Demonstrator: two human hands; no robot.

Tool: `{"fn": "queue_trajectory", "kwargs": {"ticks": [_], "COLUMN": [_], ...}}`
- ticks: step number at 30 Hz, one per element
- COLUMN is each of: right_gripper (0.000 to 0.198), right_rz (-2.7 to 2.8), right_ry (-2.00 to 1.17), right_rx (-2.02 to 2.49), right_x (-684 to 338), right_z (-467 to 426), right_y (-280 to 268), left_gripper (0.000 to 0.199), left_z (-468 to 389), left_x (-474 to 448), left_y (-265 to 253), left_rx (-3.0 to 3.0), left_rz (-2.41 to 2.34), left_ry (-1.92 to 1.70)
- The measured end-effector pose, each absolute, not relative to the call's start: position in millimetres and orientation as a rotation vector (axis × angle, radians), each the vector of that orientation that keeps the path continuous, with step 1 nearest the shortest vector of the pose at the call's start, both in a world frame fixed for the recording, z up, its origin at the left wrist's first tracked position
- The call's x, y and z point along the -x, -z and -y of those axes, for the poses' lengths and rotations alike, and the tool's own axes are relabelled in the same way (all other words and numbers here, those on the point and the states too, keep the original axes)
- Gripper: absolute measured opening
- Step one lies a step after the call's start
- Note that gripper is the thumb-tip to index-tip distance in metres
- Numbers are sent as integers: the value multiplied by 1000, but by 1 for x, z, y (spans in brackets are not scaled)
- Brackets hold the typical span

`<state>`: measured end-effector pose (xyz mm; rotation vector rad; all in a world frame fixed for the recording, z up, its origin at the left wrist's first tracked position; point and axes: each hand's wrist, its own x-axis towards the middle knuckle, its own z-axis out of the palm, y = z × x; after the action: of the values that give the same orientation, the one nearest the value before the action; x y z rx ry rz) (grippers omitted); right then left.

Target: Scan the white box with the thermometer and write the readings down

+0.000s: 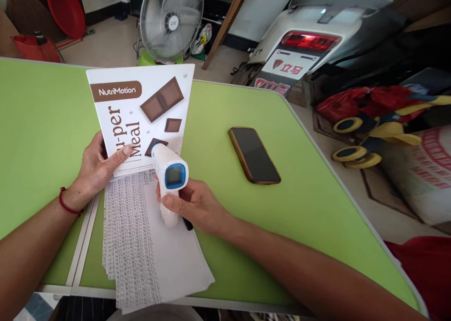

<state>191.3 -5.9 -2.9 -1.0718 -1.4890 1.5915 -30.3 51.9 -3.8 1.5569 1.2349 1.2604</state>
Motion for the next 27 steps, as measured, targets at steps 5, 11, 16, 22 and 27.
{"fn": "queue_trajectory", "kwargs": {"ticks": [5,11,16,22,27], "right_gripper": [36,37,32,45,40], "right_rz": [1472,1492,1605,1935,2099], "right_ry": [-1610,-1587,-1205,-428,-175], "right_rx": [1068,1037,1219,1623,1839], "right_x": [-191,-194,-214,-249,-261], "right_z": [5,6,-9,-41,-51], "right_y": [3,-2,-11,8,23], "left_gripper": [50,48,54,52,65], "left_z": [-51,-52,-62,-71,-66], "left_x": [29,29,34,37,38], "left_y": [3,4,4,7,11], "left_rx": [-1547,-1569,-1669,-1834,-1940], "left_rz": [-1224,-1225,-1187,-1229,-1380], "left_ry": [-1268,-1298,-1359,-1383,-1483]}}
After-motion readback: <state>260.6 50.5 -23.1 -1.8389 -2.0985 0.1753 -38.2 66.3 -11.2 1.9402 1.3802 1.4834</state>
